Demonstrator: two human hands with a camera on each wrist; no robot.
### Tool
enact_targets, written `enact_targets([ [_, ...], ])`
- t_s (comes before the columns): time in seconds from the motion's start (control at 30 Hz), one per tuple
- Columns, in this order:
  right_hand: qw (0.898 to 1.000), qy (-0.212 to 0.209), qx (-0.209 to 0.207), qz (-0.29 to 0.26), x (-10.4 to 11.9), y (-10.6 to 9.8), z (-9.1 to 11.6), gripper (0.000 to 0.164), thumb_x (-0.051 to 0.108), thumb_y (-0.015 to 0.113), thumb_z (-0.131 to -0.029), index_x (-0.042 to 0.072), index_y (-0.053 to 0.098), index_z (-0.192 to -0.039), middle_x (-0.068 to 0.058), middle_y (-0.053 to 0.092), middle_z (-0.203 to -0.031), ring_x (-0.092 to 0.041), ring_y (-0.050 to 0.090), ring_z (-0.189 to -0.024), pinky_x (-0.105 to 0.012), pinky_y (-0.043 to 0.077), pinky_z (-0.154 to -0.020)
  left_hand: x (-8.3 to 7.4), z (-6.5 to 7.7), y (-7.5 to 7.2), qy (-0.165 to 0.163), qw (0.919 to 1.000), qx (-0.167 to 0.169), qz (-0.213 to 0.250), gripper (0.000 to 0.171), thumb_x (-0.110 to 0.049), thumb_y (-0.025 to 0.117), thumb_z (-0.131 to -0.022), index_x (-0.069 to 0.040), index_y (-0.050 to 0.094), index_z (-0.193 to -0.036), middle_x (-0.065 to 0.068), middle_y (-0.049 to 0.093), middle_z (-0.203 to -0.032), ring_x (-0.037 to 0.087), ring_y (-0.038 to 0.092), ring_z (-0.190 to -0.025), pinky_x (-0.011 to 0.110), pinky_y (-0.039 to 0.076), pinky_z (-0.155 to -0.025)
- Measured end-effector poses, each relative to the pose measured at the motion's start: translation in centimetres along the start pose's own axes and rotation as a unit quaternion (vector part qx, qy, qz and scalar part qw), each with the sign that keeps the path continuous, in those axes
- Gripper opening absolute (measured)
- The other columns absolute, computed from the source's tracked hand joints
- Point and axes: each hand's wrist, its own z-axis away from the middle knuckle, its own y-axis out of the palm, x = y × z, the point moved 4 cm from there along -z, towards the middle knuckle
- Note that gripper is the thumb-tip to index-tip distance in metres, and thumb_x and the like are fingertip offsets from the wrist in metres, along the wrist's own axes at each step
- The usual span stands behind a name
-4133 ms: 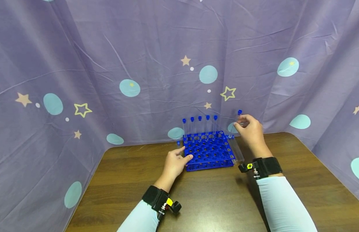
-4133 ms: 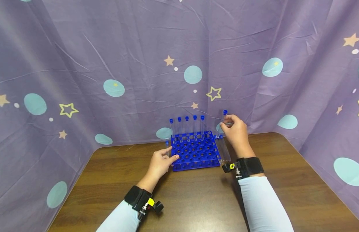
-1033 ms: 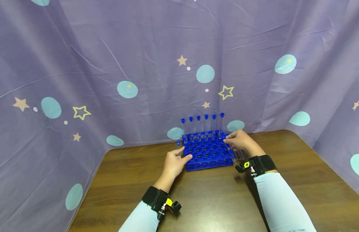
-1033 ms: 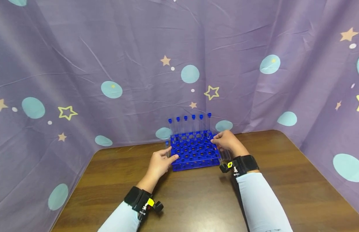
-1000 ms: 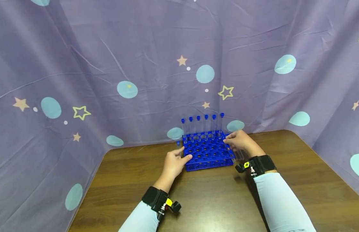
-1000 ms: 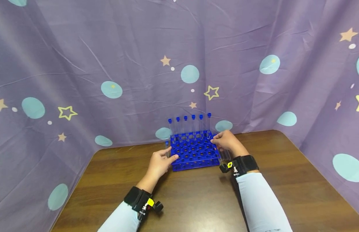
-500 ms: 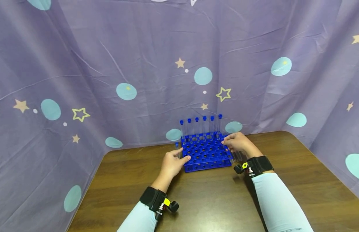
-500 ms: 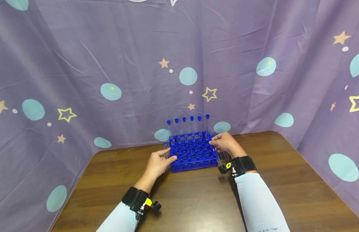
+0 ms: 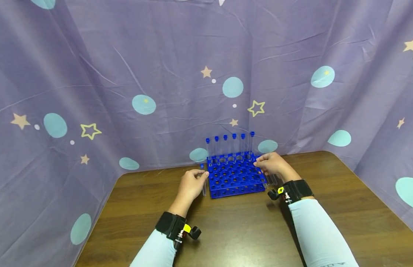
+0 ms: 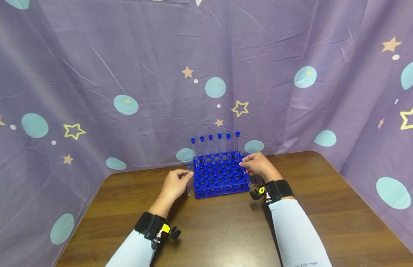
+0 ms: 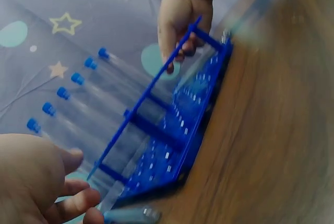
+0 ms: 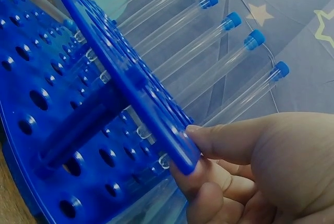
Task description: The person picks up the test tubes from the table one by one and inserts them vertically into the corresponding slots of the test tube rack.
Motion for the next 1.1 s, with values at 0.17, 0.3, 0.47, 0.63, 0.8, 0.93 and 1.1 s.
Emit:
enact_targets([
  [0.17, 1.000, -0.001, 0.000, 0.000, -0.1, 0.0, -0.2, 0.040, 0.022, 0.075, -0.111, -0.006, 0.073, -0.140, -0.004, 0.073, -0.091, -0.013, 0.065, -0.075, -0.029, 0.058, -0.067, 0.9, -0.5, -0.8, -0.021, 0.9973, -0.020, -0.067, 0.024, -0.033, 0.075, -0.109, -0.013, 0.081, -0.097, 0.006, 0.080, -0.098, 0.026, 0.071, -0.088, 0.042, 0.057, -0.075],
  [0.3, 1.000, -0.004, 0.000, 0.001, -0.2, 0.0, -0.2, 0.041, 0.022, 0.076, -0.111, -0.006, 0.073, -0.140, -0.003, 0.073, -0.090, -0.013, 0.065, -0.074, -0.028, 0.057, -0.065, 1.3, -1.0, -0.8, -0.030, 0.9952, -0.014, -0.092, 0.023, -0.032, 0.075, -0.107, -0.011, 0.078, -0.098, 0.010, 0.081, -0.104, 0.032, 0.075, -0.098, 0.050, 0.061, -0.083],
  [0.47, 1.000, -0.003, -0.001, 0.000, -0.2, 0.1, 0.0, 0.042, 0.023, 0.076, -0.111, -0.005, 0.072, -0.142, -0.003, 0.072, -0.090, -0.014, 0.064, -0.074, -0.029, 0.057, -0.066, 1.5, -1.7, -0.2, -0.049, 0.9921, 0.009, -0.116, 0.026, -0.037, 0.074, -0.106, -0.011, 0.079, -0.110, 0.011, 0.082, -0.115, 0.033, 0.077, -0.104, 0.050, 0.063, -0.084],
  [0.63, 1.000, -0.003, -0.003, 0.005, -0.2, 0.0, 0.1, 0.042, 0.025, 0.076, -0.112, -0.004, 0.073, -0.142, -0.004, 0.073, -0.091, -0.015, 0.065, -0.075, -0.030, 0.058, -0.067, 1.3, -2.3, 0.2, -0.054, 0.9901, 0.011, -0.129, 0.028, -0.036, 0.074, -0.101, -0.011, 0.080, -0.113, 0.012, 0.083, -0.120, 0.035, 0.079, -0.110, 0.054, 0.064, -0.085],
  [0.8, 1.000, -0.001, -0.003, 0.005, -0.2, 0.1, -0.1, 0.042, 0.025, 0.075, -0.112, -0.004, 0.072, -0.142, -0.004, 0.072, -0.090, -0.015, 0.065, -0.075, -0.030, 0.057, -0.067, 1.1, -2.8, 0.6, -0.060, 0.9877, 0.018, -0.144, 0.026, -0.035, 0.077, -0.097, -0.012, 0.078, -0.108, 0.010, 0.081, -0.116, 0.032, 0.077, -0.106, 0.052, 0.064, -0.085],
  [0.93, 1.000, 0.000, -0.001, 0.000, -0.2, 0.0, -0.1, 0.043, 0.024, 0.076, -0.111, -0.004, 0.072, -0.143, -0.004, 0.072, -0.090, -0.015, 0.064, -0.075, -0.030, 0.057, -0.066, 1.0, -3.3, 0.8, -0.066, 0.9867, 0.017, -0.148, 0.026, -0.034, 0.077, -0.097, -0.011, 0.079, -0.109, 0.011, 0.082, -0.118, 0.032, 0.077, -0.106, 0.053, 0.065, -0.086],
  [1.1, 1.000, 0.004, 0.001, -0.005, -0.3, -0.1, -0.2, 0.042, 0.024, 0.076, -0.111, -0.005, 0.072, -0.141, -0.006, 0.073, -0.091, -0.015, 0.064, -0.074, -0.030, 0.057, -0.066, 1.0, -4.1, 0.9, -0.078, 0.9875, 0.013, -0.136, 0.024, -0.031, 0.079, -0.099, -0.011, 0.080, -0.112, 0.010, 0.082, -0.121, 0.031, 0.077, -0.105, 0.051, 0.065, -0.084],
])
